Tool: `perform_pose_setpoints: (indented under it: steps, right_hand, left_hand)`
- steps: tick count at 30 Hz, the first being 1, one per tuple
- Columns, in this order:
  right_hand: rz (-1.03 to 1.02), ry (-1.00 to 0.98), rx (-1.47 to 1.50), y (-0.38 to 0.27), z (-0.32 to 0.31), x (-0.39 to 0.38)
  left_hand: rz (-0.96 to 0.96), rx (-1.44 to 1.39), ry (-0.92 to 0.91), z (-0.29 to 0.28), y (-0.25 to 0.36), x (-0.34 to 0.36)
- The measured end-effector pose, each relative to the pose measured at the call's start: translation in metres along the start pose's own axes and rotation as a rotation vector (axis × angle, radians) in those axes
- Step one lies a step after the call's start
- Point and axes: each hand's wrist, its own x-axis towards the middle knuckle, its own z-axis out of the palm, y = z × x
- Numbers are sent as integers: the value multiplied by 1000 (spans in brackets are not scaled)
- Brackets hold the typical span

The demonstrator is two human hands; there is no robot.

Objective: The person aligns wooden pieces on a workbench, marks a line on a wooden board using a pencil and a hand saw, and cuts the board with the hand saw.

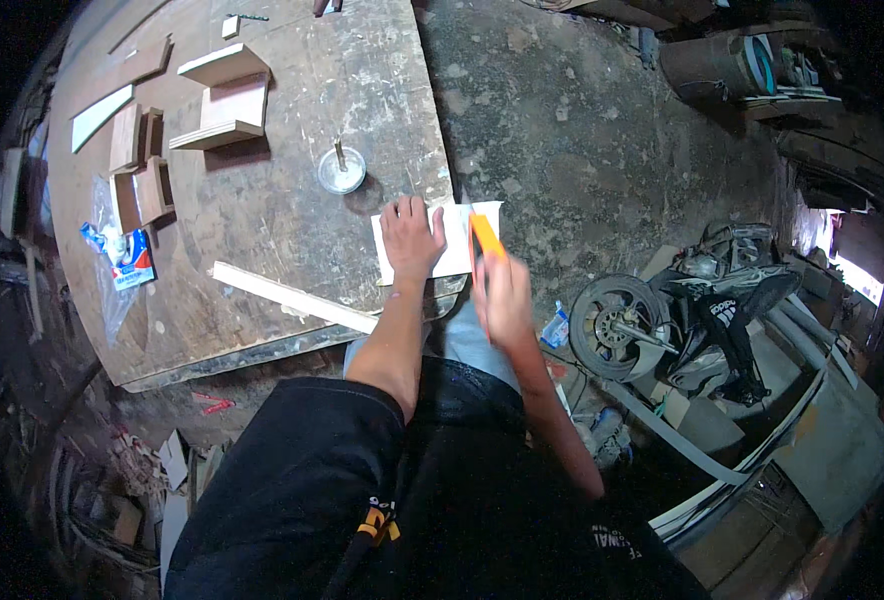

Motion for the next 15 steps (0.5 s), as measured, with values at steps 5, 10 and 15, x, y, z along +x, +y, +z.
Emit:
perform_pose_setpoints:
  steps: [5,10,15]
  right_hand:
    - [43,-152,127,31,-32,-92]
    - [-44,-40,-61,47,5,-4]
    - [78,4,115,21,-20,-89]
  left_hand:
    - [-42,43,-22,-9,-9,-4]
    - [-4,-1,-13,1,3,0]
    - [-19,37,-22,-5,-8,-2]
